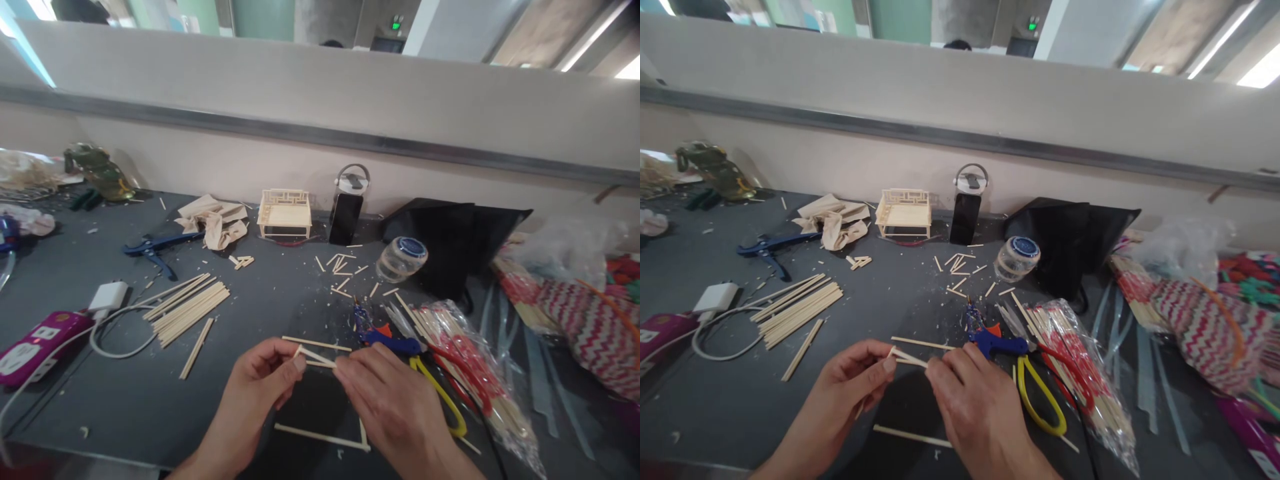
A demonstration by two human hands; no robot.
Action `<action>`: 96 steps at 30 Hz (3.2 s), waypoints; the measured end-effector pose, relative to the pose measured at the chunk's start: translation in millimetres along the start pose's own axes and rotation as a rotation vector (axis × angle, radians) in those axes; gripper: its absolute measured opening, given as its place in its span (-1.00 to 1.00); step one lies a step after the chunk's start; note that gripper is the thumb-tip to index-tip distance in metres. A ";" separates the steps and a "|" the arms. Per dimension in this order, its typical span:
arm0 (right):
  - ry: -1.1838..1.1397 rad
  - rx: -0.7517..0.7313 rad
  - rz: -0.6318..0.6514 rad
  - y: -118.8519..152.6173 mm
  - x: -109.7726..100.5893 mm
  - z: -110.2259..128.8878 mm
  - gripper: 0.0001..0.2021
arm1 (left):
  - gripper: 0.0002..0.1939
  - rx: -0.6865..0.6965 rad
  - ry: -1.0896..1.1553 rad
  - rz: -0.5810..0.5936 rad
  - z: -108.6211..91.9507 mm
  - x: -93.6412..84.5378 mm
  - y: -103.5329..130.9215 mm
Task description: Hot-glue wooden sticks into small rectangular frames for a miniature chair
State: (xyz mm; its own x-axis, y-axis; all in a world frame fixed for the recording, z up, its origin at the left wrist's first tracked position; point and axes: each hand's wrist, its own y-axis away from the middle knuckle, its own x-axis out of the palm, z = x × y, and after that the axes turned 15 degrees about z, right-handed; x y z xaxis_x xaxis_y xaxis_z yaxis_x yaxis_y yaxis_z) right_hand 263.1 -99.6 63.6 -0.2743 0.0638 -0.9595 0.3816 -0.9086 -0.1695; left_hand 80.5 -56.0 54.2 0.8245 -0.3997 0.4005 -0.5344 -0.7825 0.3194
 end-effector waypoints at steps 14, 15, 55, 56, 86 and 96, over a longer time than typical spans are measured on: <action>-0.001 -0.015 0.009 0.8 -0.4 -0.5 -0.74 | -0.75 -0.005 0.023 -0.013 -1.3 1.2 -0.5; -0.003 -0.012 0.011 0.8 0.0 -0.4 -0.74 | -0.75 -0.002 0.022 -0.010 -1.0 1.0 -0.6; -0.074 -0.027 0.045 -12.0 2.6 -3.8 -0.73 | -0.79 0.031 0.048 -0.001 4.2 -9.0 -6.8; -0.077 -0.027 0.047 -12.4 2.8 -4.0 -0.73 | -0.79 0.032 0.052 0.004 4.5 -9.6 -7.2; 0.013 0.031 0.174 -60.3 41.6 -30.3 -0.81 | -0.75 0.069 -0.660 -0.137 17.9 -57.3 -29.2; 0.030 0.045 0.197 -77.0 54.9 -38.4 -0.80 | -0.85 0.147 -1.096 -0.157 14.7 -66.1 -45.2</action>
State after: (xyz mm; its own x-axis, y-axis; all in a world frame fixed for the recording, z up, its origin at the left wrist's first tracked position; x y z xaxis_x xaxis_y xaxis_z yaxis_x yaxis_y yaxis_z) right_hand 252.6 -10.3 15.3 -0.1719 -0.1051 -0.9795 0.3850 -0.9224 0.0314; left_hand 52.9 -1.2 0.6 0.6374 -0.4396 -0.6328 -0.4426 -0.8811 0.1663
